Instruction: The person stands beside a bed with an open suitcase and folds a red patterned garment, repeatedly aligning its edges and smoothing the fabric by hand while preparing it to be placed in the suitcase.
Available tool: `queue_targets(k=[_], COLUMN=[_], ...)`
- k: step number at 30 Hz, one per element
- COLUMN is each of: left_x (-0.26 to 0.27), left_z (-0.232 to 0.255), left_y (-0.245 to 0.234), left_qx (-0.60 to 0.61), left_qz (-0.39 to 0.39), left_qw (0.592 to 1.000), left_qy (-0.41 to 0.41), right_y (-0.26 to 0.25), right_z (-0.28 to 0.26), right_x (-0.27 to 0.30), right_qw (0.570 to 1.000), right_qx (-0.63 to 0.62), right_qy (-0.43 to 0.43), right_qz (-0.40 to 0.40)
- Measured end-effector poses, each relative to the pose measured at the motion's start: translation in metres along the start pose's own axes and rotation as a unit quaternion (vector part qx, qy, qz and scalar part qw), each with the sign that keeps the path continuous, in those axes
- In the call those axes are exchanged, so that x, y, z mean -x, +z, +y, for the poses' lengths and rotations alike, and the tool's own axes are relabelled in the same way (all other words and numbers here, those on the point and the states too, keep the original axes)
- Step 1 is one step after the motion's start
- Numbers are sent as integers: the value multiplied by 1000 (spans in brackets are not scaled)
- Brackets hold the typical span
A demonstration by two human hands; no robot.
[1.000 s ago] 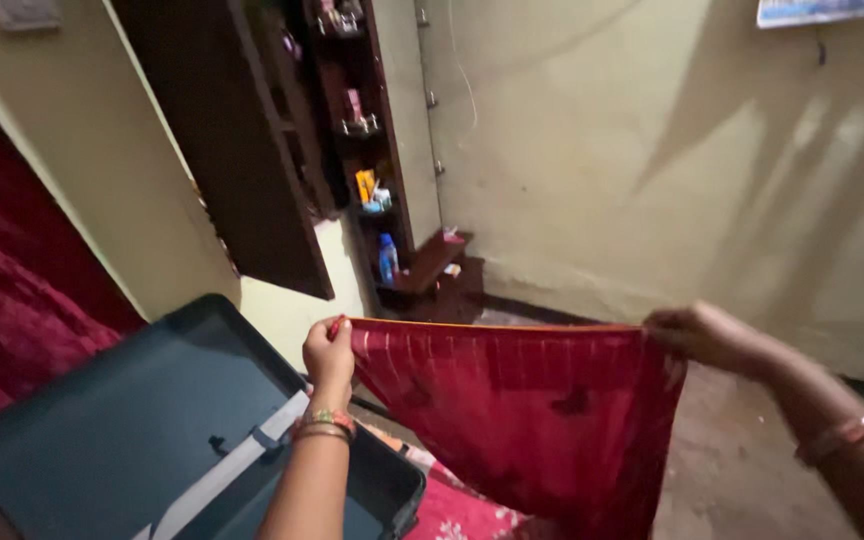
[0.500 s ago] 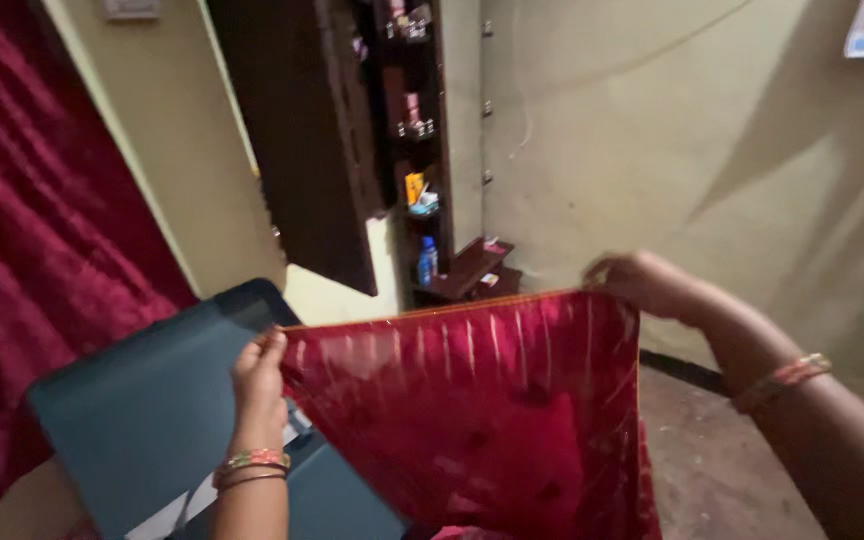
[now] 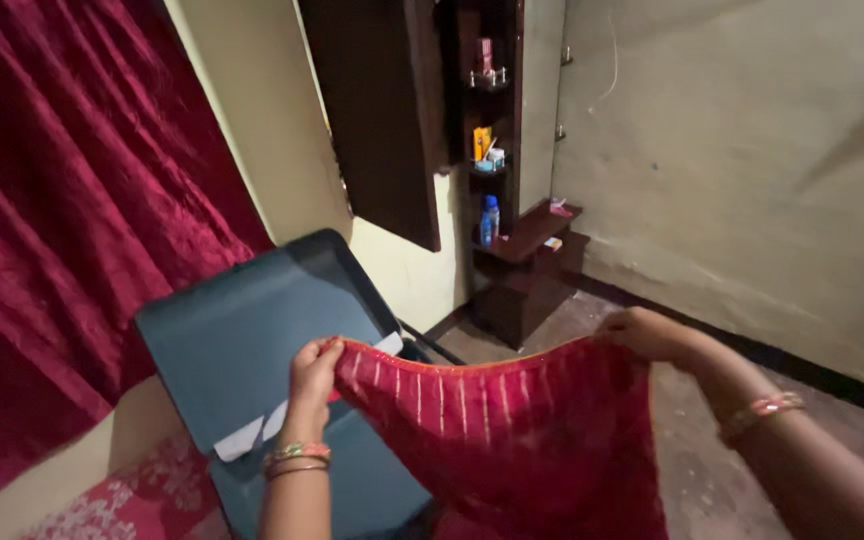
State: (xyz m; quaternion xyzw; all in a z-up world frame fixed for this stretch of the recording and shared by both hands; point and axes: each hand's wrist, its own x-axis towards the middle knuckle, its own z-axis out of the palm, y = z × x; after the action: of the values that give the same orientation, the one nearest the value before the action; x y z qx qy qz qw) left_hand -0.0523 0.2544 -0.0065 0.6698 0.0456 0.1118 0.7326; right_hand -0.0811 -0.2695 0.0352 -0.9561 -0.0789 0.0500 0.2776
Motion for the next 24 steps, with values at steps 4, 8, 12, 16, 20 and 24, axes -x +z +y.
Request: queue_targets(k=[4,8,12,16,20,24], left_x=[37,87,111,110,117,130], left_z=[-9,-33,-65,-94,-104,-77], left_y=[58,144,215,240,261,287], left_qx=[34,52,52,-96,-79,-176], left_qz=[-73,-306,-386,-378,-414,-376], left_qw=[997,951,920,920,905,909], left_qy=[-5,-2,-48,-37,-58,-38], right_y=[52,79,90,78,61,71], right_z=[-7,-37,-58,-66,-60,-47], right_x=[-12,-4,21,53,86,100], right_qw=[996,992,993,990,997,986], right_qx=[-19,-18,24,36,-59,-59], right_qy=[-85,-127,-110,-114,44,-27], right_qz=[-4,-9,19,80,19,156])
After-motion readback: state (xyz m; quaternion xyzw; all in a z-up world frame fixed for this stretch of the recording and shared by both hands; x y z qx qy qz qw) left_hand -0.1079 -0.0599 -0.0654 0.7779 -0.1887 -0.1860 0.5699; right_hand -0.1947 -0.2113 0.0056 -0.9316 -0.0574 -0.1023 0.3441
